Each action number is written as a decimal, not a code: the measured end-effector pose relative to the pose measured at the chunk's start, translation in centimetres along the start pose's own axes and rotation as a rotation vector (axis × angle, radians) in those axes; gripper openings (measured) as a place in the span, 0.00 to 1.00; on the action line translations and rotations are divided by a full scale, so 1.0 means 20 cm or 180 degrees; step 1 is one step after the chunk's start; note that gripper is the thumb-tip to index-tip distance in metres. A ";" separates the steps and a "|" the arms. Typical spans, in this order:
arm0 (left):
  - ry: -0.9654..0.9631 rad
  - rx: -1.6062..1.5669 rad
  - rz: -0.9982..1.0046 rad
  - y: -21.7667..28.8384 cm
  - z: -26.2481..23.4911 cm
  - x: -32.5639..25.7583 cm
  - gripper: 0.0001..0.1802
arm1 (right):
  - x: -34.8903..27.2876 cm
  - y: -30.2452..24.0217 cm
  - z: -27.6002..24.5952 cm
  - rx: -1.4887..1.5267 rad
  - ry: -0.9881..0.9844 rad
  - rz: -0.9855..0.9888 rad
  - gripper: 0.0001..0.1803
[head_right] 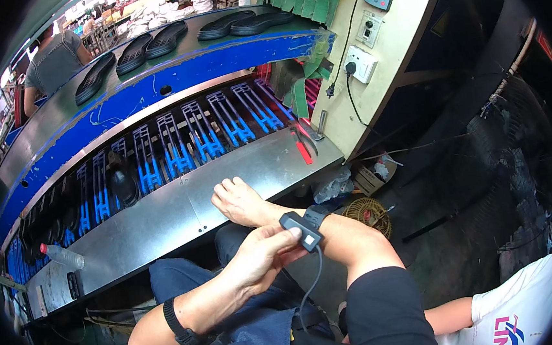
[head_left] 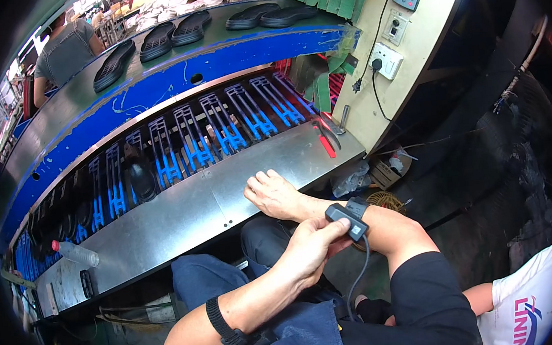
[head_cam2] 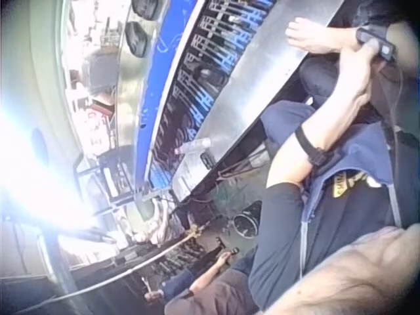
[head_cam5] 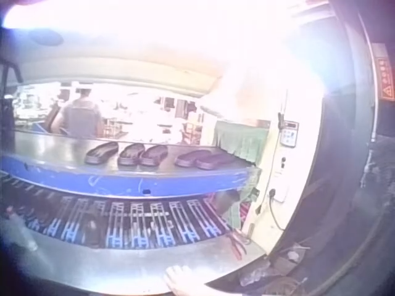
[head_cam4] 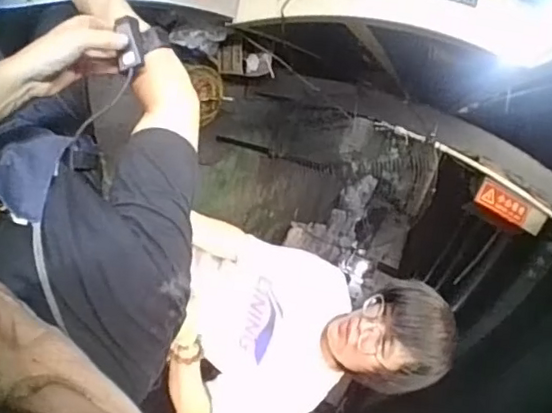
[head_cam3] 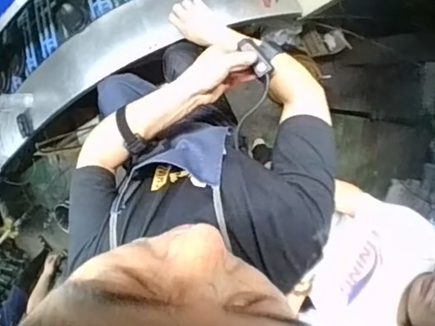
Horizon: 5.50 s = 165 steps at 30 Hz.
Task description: The recorder is examining and handling shoe components on an assembly line conveyor.
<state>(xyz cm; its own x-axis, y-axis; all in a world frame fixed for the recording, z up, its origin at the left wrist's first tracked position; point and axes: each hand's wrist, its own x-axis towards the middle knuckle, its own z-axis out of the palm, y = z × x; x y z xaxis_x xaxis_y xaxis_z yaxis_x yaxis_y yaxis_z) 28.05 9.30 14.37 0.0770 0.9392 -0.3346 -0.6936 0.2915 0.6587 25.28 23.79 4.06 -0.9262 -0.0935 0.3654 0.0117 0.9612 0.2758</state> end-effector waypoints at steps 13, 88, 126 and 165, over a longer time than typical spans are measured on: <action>0.0227 0.0637 0.0976 -0.08 -0.04 0.04 0.17 | 0.21 0.06 -0.13 0.0177 0.0830 0.0155 0.12; 0.0793 0.0778 0.1194 -0.14 -0.45 -0.14 0.19 | 0.55 0.12 0.02 0.7058 0.1557 0.3396 0.12; 0.1299 0.0365 0.1485 0.11 -1.07 -0.27 0.18 | 0.18 -0.03 -0.16 0.4464 0.1604 0.2345 0.12; 0.3308 0.2997 0.2119 0.18 -1.46 -0.82 0.09 | -0.29 -0.02 -0.34 0.3491 0.0060 0.2154 0.17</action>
<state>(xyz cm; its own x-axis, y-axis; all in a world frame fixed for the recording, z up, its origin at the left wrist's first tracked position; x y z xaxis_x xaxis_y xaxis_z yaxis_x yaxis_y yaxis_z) 3.41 -10.27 2.64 -0.8413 0.5224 0.1390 0.3158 0.2663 0.9107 33.20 22.20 8.00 -0.8520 0.4984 0.1599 0.1518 0.5276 -0.8358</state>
